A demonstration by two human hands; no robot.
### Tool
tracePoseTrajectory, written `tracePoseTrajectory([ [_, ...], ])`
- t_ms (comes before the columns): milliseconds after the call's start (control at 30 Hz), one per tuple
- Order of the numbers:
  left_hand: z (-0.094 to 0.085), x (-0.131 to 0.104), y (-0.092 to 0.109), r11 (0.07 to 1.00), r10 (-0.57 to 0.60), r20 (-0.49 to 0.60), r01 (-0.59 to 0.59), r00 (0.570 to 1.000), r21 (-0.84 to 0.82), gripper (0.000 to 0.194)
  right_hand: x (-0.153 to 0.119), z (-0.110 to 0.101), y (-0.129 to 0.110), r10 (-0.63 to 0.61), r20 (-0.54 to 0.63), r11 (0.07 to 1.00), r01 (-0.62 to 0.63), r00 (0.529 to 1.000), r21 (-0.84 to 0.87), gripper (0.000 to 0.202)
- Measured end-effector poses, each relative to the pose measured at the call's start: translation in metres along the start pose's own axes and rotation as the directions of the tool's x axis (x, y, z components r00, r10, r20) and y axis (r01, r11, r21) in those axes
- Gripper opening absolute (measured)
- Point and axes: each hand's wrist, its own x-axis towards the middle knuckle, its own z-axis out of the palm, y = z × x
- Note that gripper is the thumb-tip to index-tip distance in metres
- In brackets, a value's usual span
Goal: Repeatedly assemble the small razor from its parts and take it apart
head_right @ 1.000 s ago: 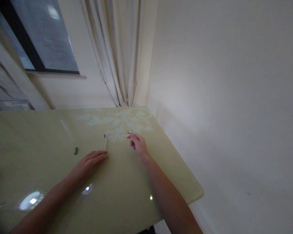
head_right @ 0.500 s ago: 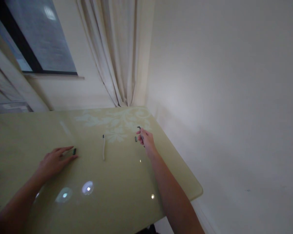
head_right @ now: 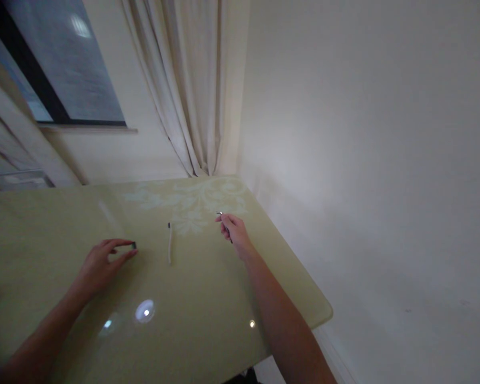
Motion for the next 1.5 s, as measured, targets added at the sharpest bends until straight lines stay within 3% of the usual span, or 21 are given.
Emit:
tracePoseTrajectory([
  [67, 0.010, -0.004, 0.034, 0.979, 0.194, -0.081, -0.198, 0.978, -0.041, 0.051, -0.008, 0.013, 0.000, 0.033, 0.074, 0.999, -0.033, 0.997, -0.009, 0.044],
  [133, 0.018, -0.007, 0.070, 0.933, 0.344, -0.141, -0.355, 0.928, -0.060, 0.046, -0.017, 0.027, -0.001, 0.064, 0.160, 0.998, -0.061, 0.985, -0.019, 0.041],
  [233, 0.023, -0.005, 0.117, 0.862, 0.481, -0.182, -0.500, 0.857, -0.077, 0.037, -0.028, 0.043, -0.003, 0.083, 0.261, 0.995, -0.095, 0.962, 0.033, 0.039],
  [333, 0.024, 0.000, 0.145, 0.807, 0.553, -0.221, -0.582, 0.804, -0.100, 0.035, -0.033, 0.047, -0.005, 0.089, 0.337, 0.982, -0.140, 0.937, 0.130, 0.037],
  [567, 0.028, 0.003, 0.160, 0.756, 0.575, -0.272, -0.628, 0.772, -0.184, 0.033, -0.033, 0.044, -0.007, 0.091, 0.373, 0.935, -0.208, 0.923, 0.287, 0.034],
  [800, 0.031, 0.004, 0.158, 0.734, 0.546, -0.250, -0.600, 0.800, -0.319, 0.032, -0.036, 0.047, -0.005, 0.111, 0.427, 0.916, -0.259, 0.897, 0.306, 0.035],
  [900, 0.031, 0.004, 0.162, 0.736, 0.477, -0.211, -0.520, 0.853, -0.435, 0.031, -0.036, 0.049, -0.003, 0.097, 0.410, 0.915, -0.243, 0.907, 0.322, 0.033],
  [967, 0.030, 0.002, 0.165, 0.750, 0.379, -0.143, -0.394, 0.914, -0.532, 0.035, -0.036, 0.050, -0.002, 0.077, 0.377, 0.925, -0.207, 0.923, 0.318, 0.033],
  [1033, 0.031, -0.001, 0.166, 0.749, 0.218, 0.018, -0.156, 0.976, -0.644, 0.040, -0.036, 0.049, -0.002, 0.037, 0.326, 0.952, -0.133, 0.945, 0.277, 0.032],
  [1067, 0.033, -0.003, 0.165, 0.722, 0.128, 0.140, 0.005, 0.982, -0.692, 0.043, -0.036, 0.049, -0.002, 0.006, 0.296, 0.970, -0.078, 0.955, 0.232, 0.032],
  [1100, 0.034, -0.005, 0.164, 0.668, 0.048, 0.277, 0.176, 0.960, -0.723, 0.047, -0.036, 0.048, -0.003, -0.030, 0.268, 0.986, -0.016, 0.963, 0.166, 0.032],
  [1167, 0.037, -0.010, 0.160, 0.508, -0.041, 0.533, 0.477, 0.845, -0.717, 0.055, -0.037, 0.046, -0.003, -0.102, 0.232, 0.994, 0.107, 0.967, -0.006, 0.032],
  [1233, 0.040, -0.013, 0.155, 0.347, -0.043, 0.683, 0.652, 0.730, -0.675, 0.059, -0.038, 0.044, -0.003, -0.183, 0.230, 0.956, 0.228, 0.956, -0.187, 0.029],
  [1267, 0.041, -0.014, 0.153, 0.285, -0.032, 0.717, 0.694, 0.696, -0.661, 0.058, -0.039, 0.043, -0.003, -0.231, 0.239, 0.920, 0.292, 0.943, -0.262, 0.027],
  [1367, 0.041, -0.016, 0.151, 0.178, 0.007, 0.740, 0.727, 0.673, -0.663, 0.049, -0.040, 0.042, -0.001, -0.375, 0.286, 0.784, 0.467, 0.882, -0.410, 0.020],
  [1500, 0.039, -0.015, 0.152, 0.115, 0.017, 0.745, 0.739, 0.667, -0.664, 0.036, -0.041, 0.040, 0.001, -0.476, 0.346, 0.651, 0.588, 0.809, -0.479, 0.015],
])
